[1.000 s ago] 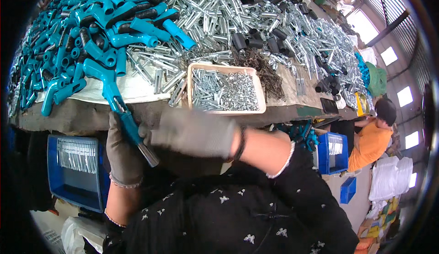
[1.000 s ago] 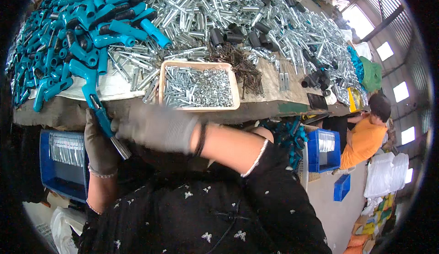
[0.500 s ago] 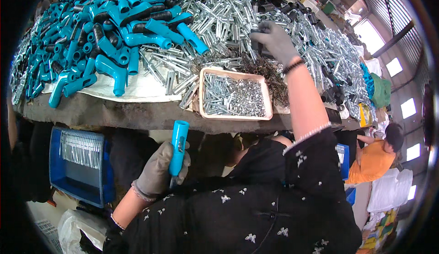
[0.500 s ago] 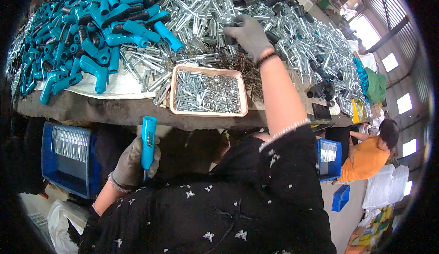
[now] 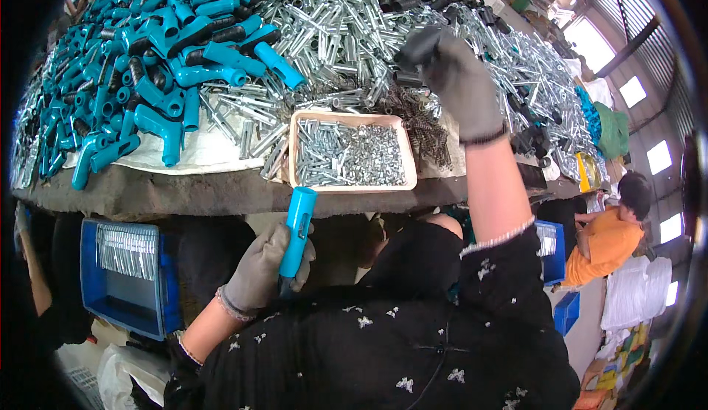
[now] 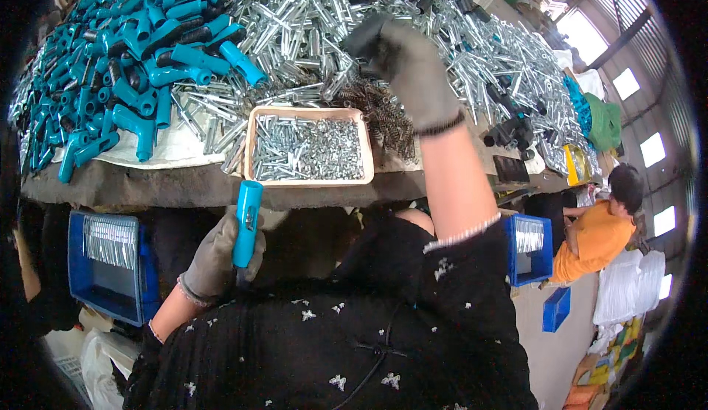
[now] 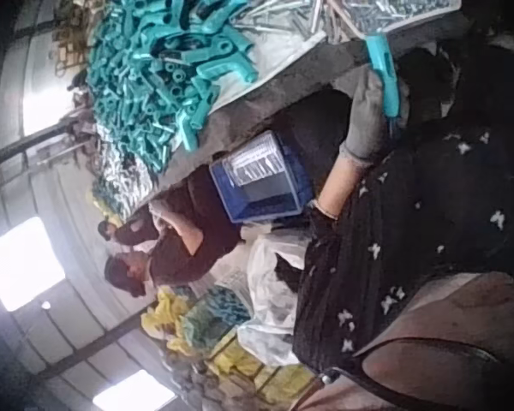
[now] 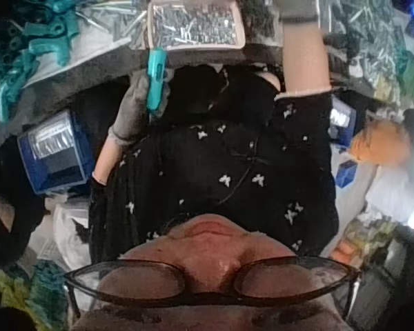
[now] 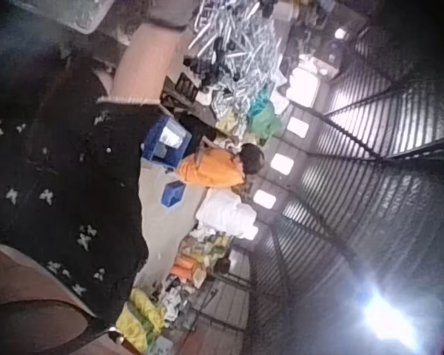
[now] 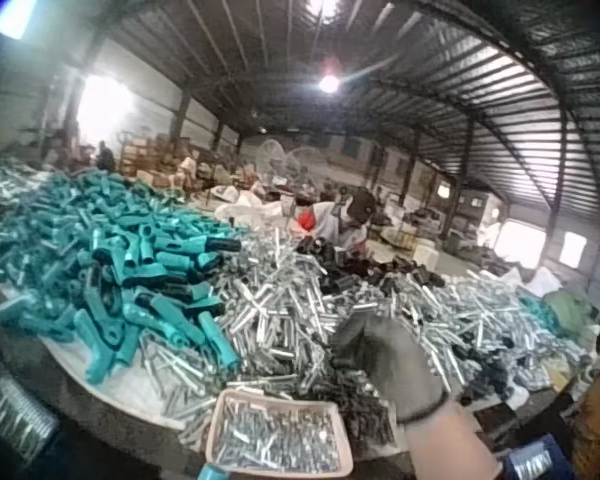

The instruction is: The person assembles tools by inserting springs and pins into metal shafts, sliding plastic handles and sleeves onto the assemblies, and fitting the components together by hand.

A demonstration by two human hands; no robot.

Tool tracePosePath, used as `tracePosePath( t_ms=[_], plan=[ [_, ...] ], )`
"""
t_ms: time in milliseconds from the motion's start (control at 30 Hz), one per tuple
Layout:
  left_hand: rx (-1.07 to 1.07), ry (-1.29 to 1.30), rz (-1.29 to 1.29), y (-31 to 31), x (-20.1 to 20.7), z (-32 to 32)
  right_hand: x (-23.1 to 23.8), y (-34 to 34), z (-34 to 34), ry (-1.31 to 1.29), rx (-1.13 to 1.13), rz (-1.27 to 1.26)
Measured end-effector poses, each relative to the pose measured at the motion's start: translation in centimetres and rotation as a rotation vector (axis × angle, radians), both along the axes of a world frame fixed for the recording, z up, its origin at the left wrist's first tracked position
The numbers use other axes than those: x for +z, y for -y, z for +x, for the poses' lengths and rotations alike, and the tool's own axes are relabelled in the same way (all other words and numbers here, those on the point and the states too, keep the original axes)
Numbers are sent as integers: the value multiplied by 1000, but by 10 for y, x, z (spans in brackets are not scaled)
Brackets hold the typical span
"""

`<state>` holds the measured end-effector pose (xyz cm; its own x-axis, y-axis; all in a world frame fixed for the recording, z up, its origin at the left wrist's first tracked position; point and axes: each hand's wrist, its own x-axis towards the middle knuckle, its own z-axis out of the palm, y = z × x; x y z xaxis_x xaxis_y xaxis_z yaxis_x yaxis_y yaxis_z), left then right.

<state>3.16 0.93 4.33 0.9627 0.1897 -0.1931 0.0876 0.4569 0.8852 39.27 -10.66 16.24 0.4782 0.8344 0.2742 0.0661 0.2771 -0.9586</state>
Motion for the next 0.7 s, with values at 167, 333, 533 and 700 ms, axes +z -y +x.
tracePosePath(
  t_ms=[167, 333, 533, 700],
  plan=[
    [-95, 1, 51, 3, 11, 10, -36, 51, -96, -148, 38, -62],
    [-182, -59, 106, 9, 7, 20, -71, 79, -122, -213, 38, -24],
    [-286, -165, 175, 22, 5, 26, -115, 99, -124, -144, 152, 192],
    [-183, -176, 247, 32, -6, 23, -105, 94, -154, -216, 35, 157]
  ],
)
